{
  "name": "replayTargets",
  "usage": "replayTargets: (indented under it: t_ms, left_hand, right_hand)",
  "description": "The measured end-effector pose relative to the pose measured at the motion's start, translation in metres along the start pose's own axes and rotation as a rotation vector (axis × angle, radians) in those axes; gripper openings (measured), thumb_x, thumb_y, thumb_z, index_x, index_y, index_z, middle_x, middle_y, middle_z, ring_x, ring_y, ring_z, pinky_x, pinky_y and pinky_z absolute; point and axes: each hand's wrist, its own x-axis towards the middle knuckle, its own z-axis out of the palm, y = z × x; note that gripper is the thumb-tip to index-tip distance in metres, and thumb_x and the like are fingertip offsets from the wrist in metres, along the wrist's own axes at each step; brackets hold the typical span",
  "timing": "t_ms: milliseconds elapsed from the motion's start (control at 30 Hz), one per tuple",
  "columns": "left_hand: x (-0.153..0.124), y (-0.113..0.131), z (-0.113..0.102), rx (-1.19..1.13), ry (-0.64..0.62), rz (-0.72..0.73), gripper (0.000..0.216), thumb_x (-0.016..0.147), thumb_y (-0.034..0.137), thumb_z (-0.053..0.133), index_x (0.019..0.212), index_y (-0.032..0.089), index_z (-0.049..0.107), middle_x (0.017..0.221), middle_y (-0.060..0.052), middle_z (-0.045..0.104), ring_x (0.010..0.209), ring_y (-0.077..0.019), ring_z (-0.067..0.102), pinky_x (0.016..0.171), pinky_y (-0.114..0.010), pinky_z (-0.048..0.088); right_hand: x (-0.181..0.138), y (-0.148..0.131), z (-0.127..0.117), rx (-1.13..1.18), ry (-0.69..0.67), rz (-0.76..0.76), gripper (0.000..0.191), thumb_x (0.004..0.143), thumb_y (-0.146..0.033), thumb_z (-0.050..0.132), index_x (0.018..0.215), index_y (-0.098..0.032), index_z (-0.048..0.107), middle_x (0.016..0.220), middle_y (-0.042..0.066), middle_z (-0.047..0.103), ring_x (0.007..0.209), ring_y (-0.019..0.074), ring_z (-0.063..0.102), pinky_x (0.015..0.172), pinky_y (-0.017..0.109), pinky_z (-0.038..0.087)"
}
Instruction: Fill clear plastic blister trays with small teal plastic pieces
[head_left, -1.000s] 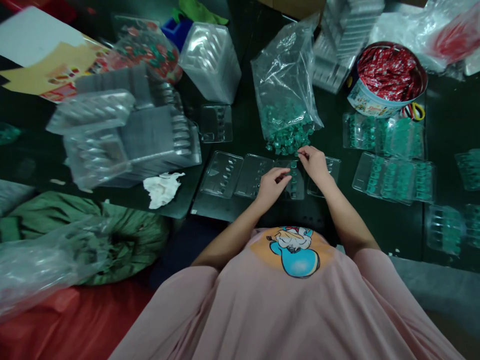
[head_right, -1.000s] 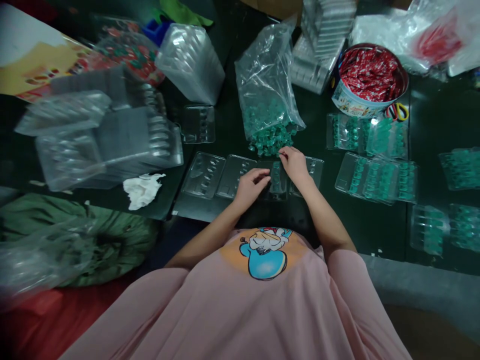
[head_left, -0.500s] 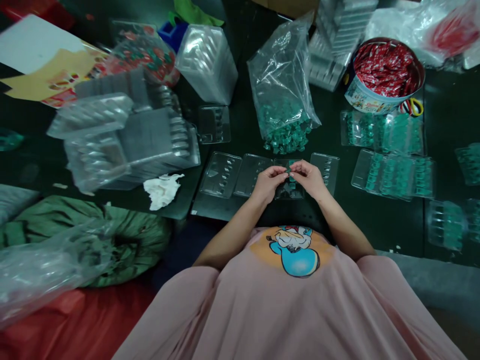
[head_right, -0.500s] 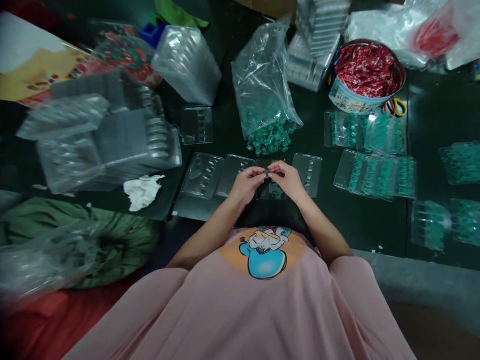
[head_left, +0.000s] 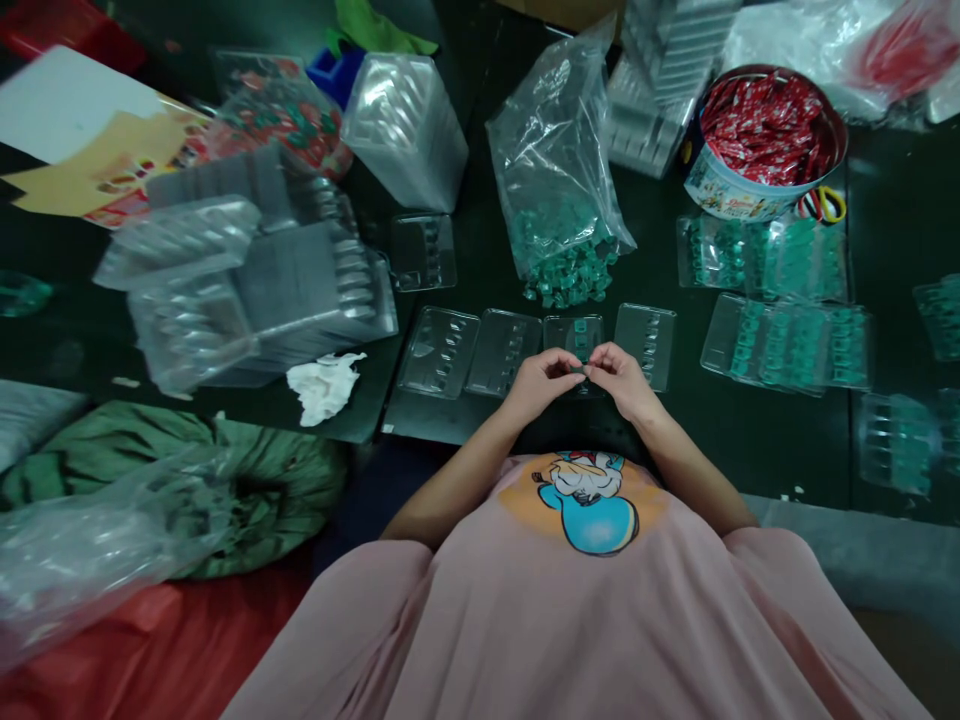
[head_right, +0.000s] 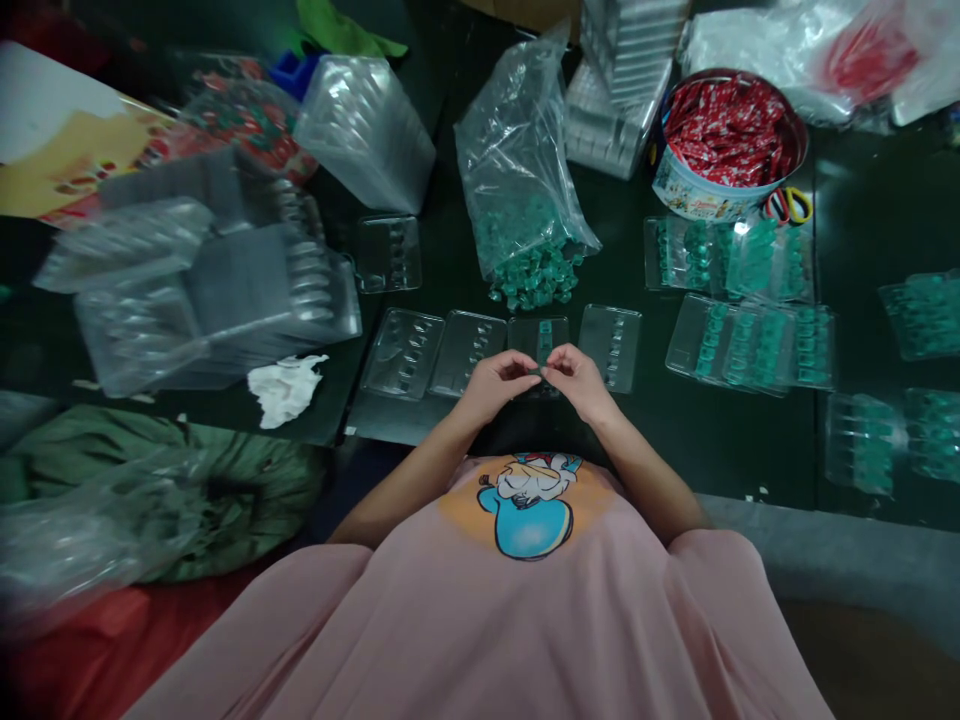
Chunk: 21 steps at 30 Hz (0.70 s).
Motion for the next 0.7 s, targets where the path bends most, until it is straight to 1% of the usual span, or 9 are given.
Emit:
replayTargets:
  t_ms: [133, 233, 367, 433, 567, 700]
  left_hand:
    - [-0.012, -0.003, 0.003, 0.193, -0.01, 0.108, 0.018, 0.074, 0.03, 0.075, 0.088, 0.018, 0.073, 0.085, -0.004, 0.066, 0.071, -0.0127, 0.058, 0.065, -0.025, 0.046]
    - [-0.015, -0.01, 0.008, 0.289, -0.041, 0.186, 0.016, 0.079, 0.03, 0.072, 0.091, 0.019, 0.073, 0.093, -0.005, 0.067, 0.074, -0.0127, 0.06, 0.067, -0.025, 0.048]
    - [-0.014, -0.021, 0.014, 0.42, -0.071, 0.284, 0.013, 0.083, 0.027, 0.069, 0.093, 0.021, 0.072, 0.097, -0.006, 0.068, 0.088, -0.0164, 0.064, 0.079, -0.029, 0.05]
    - [-0.014, -0.025, 0.014, 0.499, -0.074, 0.309, 0.012, 0.084, 0.027, 0.069, 0.094, 0.021, 0.072, 0.097, -0.007, 0.069, 0.092, -0.0179, 0.065, 0.083, -0.03, 0.05]
    - [-0.016, -0.03, 0.011, 0.629, -0.069, 0.329, 0.016, 0.086, 0.03, 0.067, 0.098, 0.021, 0.072, 0.095, -0.007, 0.07, 0.09, -0.0184, 0.065, 0.082, -0.03, 0.05]
    - [-0.017, -0.033, 0.01, 0.696, -0.081, 0.355, 0.018, 0.089, 0.03, 0.063, 0.102, 0.021, 0.072, 0.102, -0.008, 0.069, 0.094, -0.0188, 0.065, 0.084, -0.03, 0.05]
  right_hand:
    - [-0.014, 0.007, -0.011, -0.101, 0.031, -0.02, 0.022, 0.076, -0.038, 0.068, 0.084, -0.022, 0.055, 0.072, -0.004, 0.054, 0.066, 0.0114, 0.049, 0.063, 0.025, 0.039]
    - [-0.02, 0.009, -0.02, -0.167, 0.067, -0.041, 0.02, 0.078, -0.038, 0.066, 0.085, -0.022, 0.057, 0.073, -0.003, 0.054, 0.066, 0.0123, 0.049, 0.063, 0.026, 0.039]
    - [-0.023, 0.008, -0.025, -0.214, 0.073, -0.041, 0.017, 0.078, -0.037, 0.064, 0.084, -0.022, 0.058, 0.075, -0.002, 0.057, 0.067, 0.0132, 0.049, 0.065, 0.028, 0.039]
    - [-0.024, 0.007, -0.025, -0.235, 0.07, -0.055, 0.015, 0.079, -0.036, 0.063, 0.084, -0.022, 0.058, 0.075, -0.001, 0.058, 0.067, 0.0135, 0.05, 0.065, 0.028, 0.039]
    - [-0.025, 0.006, -0.023, -0.289, 0.07, -0.082, 0.012, 0.081, -0.034, 0.061, 0.084, -0.022, 0.06, 0.076, -0.001, 0.058, 0.068, 0.0141, 0.051, 0.066, 0.029, 0.04]
    - [-0.024, 0.005, -0.023, -0.347, 0.073, -0.094, 0.011, 0.082, -0.033, 0.059, 0.085, -0.022, 0.06, 0.078, 0.0, 0.061, 0.069, 0.0149, 0.054, 0.067, 0.029, 0.042]
